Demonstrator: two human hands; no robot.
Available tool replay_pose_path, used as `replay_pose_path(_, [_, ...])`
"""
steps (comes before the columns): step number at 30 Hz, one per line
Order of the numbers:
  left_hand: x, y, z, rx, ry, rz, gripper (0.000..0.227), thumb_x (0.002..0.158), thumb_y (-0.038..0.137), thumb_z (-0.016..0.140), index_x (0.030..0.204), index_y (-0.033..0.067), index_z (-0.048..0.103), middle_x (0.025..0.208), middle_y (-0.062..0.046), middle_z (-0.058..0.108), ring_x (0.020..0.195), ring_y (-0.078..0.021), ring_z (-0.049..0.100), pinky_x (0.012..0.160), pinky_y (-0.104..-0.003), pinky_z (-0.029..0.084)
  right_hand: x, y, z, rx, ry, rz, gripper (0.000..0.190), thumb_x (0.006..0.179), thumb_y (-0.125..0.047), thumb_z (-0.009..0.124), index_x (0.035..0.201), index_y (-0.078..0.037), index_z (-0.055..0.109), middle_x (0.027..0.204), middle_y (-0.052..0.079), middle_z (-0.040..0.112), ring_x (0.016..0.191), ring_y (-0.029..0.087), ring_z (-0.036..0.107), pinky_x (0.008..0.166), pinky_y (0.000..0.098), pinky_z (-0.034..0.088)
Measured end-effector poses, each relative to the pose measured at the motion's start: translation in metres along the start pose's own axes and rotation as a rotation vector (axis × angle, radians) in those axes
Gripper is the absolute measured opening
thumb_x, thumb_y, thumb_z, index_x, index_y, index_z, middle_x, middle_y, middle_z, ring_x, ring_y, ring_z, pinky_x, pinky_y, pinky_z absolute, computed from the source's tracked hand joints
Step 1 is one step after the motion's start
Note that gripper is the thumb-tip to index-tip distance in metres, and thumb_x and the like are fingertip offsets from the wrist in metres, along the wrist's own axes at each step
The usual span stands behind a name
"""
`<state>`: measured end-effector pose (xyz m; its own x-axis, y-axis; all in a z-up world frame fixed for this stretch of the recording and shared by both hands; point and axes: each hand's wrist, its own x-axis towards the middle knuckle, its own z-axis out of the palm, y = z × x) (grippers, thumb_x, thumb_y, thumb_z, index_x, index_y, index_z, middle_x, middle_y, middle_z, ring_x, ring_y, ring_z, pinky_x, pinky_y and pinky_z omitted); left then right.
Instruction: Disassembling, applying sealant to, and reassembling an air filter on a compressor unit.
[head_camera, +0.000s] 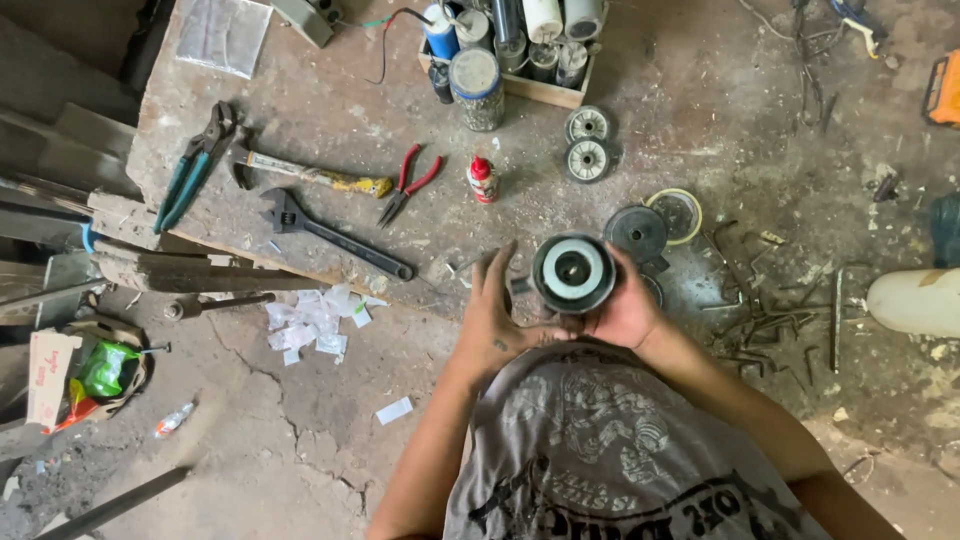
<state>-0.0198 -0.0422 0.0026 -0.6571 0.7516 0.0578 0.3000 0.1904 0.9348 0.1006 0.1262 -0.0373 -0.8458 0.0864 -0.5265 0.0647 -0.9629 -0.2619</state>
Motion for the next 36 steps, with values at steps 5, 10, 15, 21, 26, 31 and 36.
replay_pose_path(5, [-0.009,-0.027,0.016,-0.548,-0.118,-0.036,0.118,0.052,0.028,0.103,0.15,-0.0022,0.045,0.14,-0.03,0.056,0.136,-0.0436,0.049,0.116,-0.055,0.036,0.013,0.008,-0.017,-0.133,-0.025,0.075,0.083,0.081,-0.079,0.058,0.098,0.003,0.067,0.072,0.035,0.068,0.052,0.049,0.069,0.052,0.0498,0.061])
replay_pose_path(10, [-0.015,-0.064,0.044,-1.05,-0.095,-0.029,0.089,0.059,0.011,0.099,0.135,0.0004,0.053,0.124,-0.022,0.066,0.116,-0.0271,0.061,0.106,-0.045,0.047,-0.002,0.027,-0.043,-0.242,0.098,0.079,0.078,0.092,-0.075,0.05,0.098,0.001,0.07,0.076,0.031,0.072,0.055,0.045,0.072,0.05,0.0523,0.061])
replay_pose_path(15, [-0.018,-0.067,0.034,-1.226,-0.035,-0.14,0.086,0.07,0.02,0.092,0.142,0.0063,0.047,0.132,-0.02,0.064,0.123,-0.0262,0.061,0.109,-0.043,0.046,-0.044,-0.01,-0.045,-1.297,0.469,-0.17,0.075,0.101,-0.067,0.042,0.095,-0.004,0.082,0.092,0.02,0.079,0.102,0.038,0.074,0.094,0.0497,0.055])
replay_pose_path(21, [-0.013,-0.07,0.022,-1.476,-0.03,-0.274,0.052,0.075,0.039,0.068,0.112,0.0019,0.064,0.073,-0.014,0.058,0.049,-0.0158,0.045,0.045,-0.029,0.041,-0.049,-0.011,-0.163,-2.234,0.735,-0.516,0.07,0.091,-0.067,0.065,0.122,-0.004,0.068,0.104,0.023,0.074,0.094,0.04,0.074,0.074,0.0475,0.063])
replay_pose_path(26, [-0.034,-0.134,0.074,-1.619,-0.025,-0.688,0.096,0.085,0.077,0.059,0.146,0.0045,0.049,0.145,-0.028,0.053,0.127,-0.0428,0.058,0.108,-0.06,0.046,-0.034,0.01,-0.19,-2.323,0.667,-0.962,0.082,0.071,-0.077,0.074,0.118,-0.009,0.07,0.118,0.021,0.064,0.106,0.045,0.067,0.085,0.0511,0.059])
replay_pose_path(31, [-0.02,-0.086,0.042,-1.632,0.112,-0.832,0.078,0.087,0.071,0.06,0.121,0.0019,0.068,0.12,-0.027,0.068,0.112,-0.0436,0.064,0.105,-0.054,0.049,-0.05,-0.007,-0.106,-1.46,0.531,-0.581,0.068,0.073,-0.044,0.076,0.127,-0.006,0.064,0.122,0.022,0.064,0.108,0.044,0.064,0.085,0.0499,0.053])
replay_pose_path(36, [-0.022,-0.088,0.033,-1.674,0.19,-0.843,0.073,0.086,0.069,0.064,0.112,0.0004,0.07,0.113,-0.028,0.07,0.108,-0.0442,0.066,0.102,-0.051,0.05,-0.071,-0.034,-0.052,-0.119,-0.216,-0.341,0.078,0.086,-0.061,0.066,0.144,-0.01,0.052,0.136,0.032,0.061,0.107,0.062,0.063,0.079,0.0562,0.056])
